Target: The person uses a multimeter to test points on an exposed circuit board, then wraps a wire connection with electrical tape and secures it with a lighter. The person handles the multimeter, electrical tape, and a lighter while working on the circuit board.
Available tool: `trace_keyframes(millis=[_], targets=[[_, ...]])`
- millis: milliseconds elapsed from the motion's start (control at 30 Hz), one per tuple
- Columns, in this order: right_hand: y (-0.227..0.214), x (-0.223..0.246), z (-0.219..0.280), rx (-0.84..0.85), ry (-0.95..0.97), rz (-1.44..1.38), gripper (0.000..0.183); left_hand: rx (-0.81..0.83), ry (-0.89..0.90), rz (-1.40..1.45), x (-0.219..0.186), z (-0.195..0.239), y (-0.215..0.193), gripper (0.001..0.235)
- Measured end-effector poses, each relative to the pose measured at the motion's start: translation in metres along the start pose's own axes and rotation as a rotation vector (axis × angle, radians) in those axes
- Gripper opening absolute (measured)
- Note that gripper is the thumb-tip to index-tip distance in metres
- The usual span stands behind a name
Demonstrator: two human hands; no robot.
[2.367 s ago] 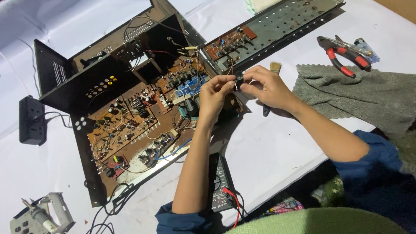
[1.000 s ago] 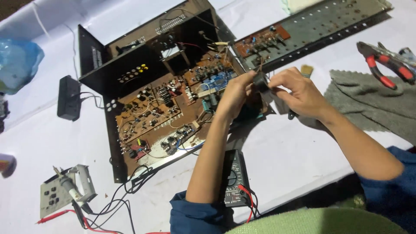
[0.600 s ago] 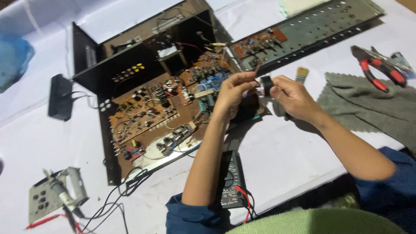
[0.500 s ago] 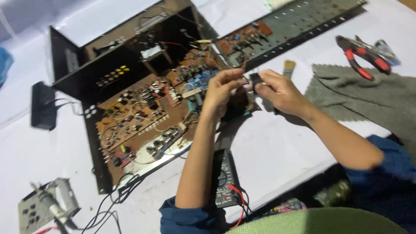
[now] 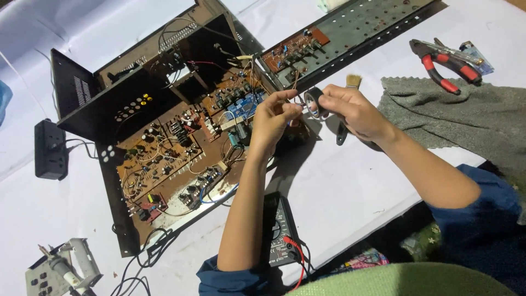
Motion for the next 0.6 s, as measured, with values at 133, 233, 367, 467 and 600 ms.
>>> trace_keyframes(millis=[133, 233, 367, 467, 600], targets=[[0.008, 0.017, 0.001, 0.153, -0.095, 0.345, 0.023, -0.049, -0.032, 0.022, 0.014, -0.009, -0.008, 0.033], [0.016, 0.034, 0.004, 0.197, -0.195, 0.532, 0.015, -0.098, -0.023, 0.039, 0.006, -0.004, -0.009, 0.033], [0.015, 0.021, 0.008, 0.255, -0.307, 0.649, 0.013, -0.163, -0.029, 0.018, 0.014, -0.007, -0.012, 0.033], [0.016, 0.01, 0.01, 0.24, -0.351, 0.809, 0.016, -0.184, -0.012, -0.014, 0.021, -0.012, -0.014, 0.03], [0.003, -0.007, 0.01, 0.176, -0.299, 0.943, 0.015, -0.155, -0.03, 0.062, 0.011, -0.005, -0.01, 0.031]])
Point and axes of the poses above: each hand's wrist, its own z-axis away from the middle knuckle, its own y-axis out of the palm, x = y × z, the point moved 7 cm from there along -z, towards the middle knuckle, and after that the axes turned 4 degrees about -z, right-handed, at the moved point
